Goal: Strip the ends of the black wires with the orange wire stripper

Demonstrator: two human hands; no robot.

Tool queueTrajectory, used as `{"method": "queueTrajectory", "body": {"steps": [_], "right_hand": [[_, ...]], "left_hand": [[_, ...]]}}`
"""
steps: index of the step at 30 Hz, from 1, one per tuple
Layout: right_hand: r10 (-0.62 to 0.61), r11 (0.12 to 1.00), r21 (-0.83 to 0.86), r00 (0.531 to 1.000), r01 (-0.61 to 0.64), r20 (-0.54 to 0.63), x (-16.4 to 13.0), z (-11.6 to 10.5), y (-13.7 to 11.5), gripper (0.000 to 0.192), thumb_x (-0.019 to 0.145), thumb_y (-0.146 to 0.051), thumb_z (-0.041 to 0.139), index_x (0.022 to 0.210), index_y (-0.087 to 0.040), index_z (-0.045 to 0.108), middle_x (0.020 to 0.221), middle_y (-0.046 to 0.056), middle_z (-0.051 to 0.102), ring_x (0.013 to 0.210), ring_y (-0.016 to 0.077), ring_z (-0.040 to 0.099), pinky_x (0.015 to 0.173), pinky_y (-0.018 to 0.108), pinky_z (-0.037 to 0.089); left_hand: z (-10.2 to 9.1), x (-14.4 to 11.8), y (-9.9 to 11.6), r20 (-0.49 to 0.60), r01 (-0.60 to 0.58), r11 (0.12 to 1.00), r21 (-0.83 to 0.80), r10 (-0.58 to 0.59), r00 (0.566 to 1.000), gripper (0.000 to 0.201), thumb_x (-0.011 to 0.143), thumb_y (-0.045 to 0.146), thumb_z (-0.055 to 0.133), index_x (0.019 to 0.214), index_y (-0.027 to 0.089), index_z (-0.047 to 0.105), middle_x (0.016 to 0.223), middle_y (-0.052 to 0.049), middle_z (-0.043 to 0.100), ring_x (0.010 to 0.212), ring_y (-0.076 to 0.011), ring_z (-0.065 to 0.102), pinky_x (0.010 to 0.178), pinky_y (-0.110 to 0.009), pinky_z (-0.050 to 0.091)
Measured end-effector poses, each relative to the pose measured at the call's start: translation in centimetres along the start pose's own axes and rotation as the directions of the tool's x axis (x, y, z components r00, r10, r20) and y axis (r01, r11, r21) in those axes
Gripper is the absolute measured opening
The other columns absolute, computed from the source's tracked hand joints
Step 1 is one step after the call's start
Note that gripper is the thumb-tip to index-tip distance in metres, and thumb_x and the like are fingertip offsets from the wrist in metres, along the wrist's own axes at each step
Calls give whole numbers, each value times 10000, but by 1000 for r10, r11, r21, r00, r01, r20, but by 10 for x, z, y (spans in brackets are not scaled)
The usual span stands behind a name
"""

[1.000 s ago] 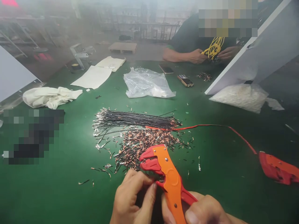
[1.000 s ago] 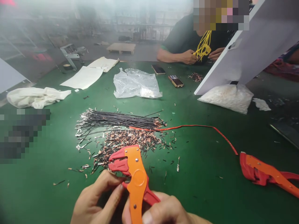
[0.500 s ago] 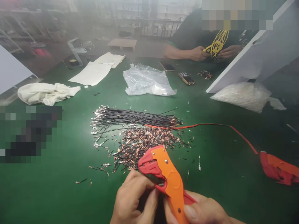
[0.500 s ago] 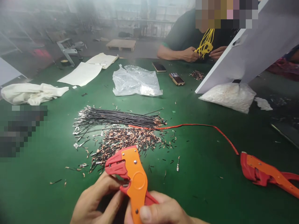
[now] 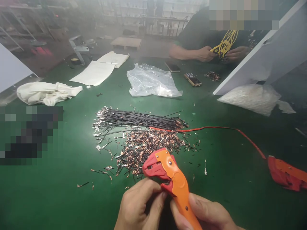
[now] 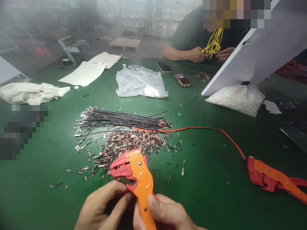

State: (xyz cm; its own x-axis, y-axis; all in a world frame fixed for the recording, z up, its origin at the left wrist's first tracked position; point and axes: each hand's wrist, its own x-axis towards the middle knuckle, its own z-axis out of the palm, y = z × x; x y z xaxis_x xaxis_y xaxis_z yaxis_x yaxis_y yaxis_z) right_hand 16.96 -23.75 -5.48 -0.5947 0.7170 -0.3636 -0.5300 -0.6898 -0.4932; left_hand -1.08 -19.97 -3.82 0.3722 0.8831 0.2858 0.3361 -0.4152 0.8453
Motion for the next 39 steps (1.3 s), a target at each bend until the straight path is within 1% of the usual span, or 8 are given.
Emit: {"method": "queueTrajectory", "body": {"steps": [4, 8, 11, 18, 24, 32, 37, 39], "right_hand": [[16, 998, -64, 999, -19, -48, -1, -4, 8, 651, 822, -777, 474, 576, -176, 508, 494, -34, 419, 430, 80, 287, 467, 221, 269], [11, 996, 88, 999, -14, 34, 3, 0, -2, 573, 899, -675, 463, 660, -162, 554, 473, -43, 431, 372, 68, 260, 398, 194, 208], [33, 979, 197, 995, -52, 97, 4, 5, -16, 434, 900, -555, 540, 849, -131, 619, 548, -13, 526, 428, 73, 388, 444, 175, 268], [-97, 988, 131, 984, 78, 147, -2, 11, -36, 318, 936, -434, 561, 1082, -154, 597, 822, 49, 678, 708, 124, 660, 696, 252, 446], [-195, 980, -19, 976, 198, 98, -2, 10, -43, 437, 947, -369, 550, 1340, -182, 514, 1131, 142, 662, 748, 198, 704, 718, 364, 511], [-102, 991, 97, 982, 88, 159, -3, 11, -38, 432, 915, -360, 555, 1271, -127, 628, 1204, 173, 689, 742, 151, 692, 677, 244, 518], [-123, 992, 28, 980, 120, 153, -5, 13, -42, 429, 900, -348, 560, 1250, -119, 653, 1217, 137, 716, 1107, 212, 657, 918, 294, 473], [-138, 990, 33, 978, 135, 154, -5, 13, -44, 411, 902, -341, 542, 1232, -125, 659, 1229, 126, 714, 1022, 197, 696, 850, 287, 493]], "left_hand": [[0, -1, -2, -6, -29, 998, 54, 29, 1000, 190, 864, 50, 560, 920, 228, 599, 760, 50, 706, 621, -69, 664, 599, -131, 507], [2, -3, -4, 11, 12, 997, 83, -13, 1000, 138, 891, 84, 553, 849, 212, 586, 678, 45, 657, 564, -76, 625, 536, -151, 485], [-2, -2, -6, -43, 41, 995, 94, -38, 998, 129, 897, 84, 565, 906, 210, 591, 701, 45, 650, 571, -68, 605, 532, -151, 478], [-24, 6, -7, -99, -219, 835, 505, 308, 946, 222, 802, 68, 692, 950, 233, 688, 1044, -42, 683, 1002, -193, 542, 900, -330, 431], [-19, -1, -5, -59, -235, 762, 603, 336, 940, 215, 817, 112, 688, 953, 277, 710, 902, 4, 701, 955, -214, 513, 812, -357, 327], [-18, 1, 0, -22, -289, 734, 614, 383, 924, 98, 849, 141, 657, 909, 217, 672, 814, 31, 735, 920, -213, 536, 747, -359, 289], [-25, 3, 1, 31, -299, 727, 618, 358, 933, 196, 834, 88, 609, 980, 213, 650, 832, 33, 736, 893, -203, 567, 727, -368, 264], [-25, 2, 0, -21, -265, 741, 617, 351, 936, 222, 852, 105, 622, 1055, 197, 619, 898, -5, 738, 935, -212, 575, 769, -368, 299]]}}
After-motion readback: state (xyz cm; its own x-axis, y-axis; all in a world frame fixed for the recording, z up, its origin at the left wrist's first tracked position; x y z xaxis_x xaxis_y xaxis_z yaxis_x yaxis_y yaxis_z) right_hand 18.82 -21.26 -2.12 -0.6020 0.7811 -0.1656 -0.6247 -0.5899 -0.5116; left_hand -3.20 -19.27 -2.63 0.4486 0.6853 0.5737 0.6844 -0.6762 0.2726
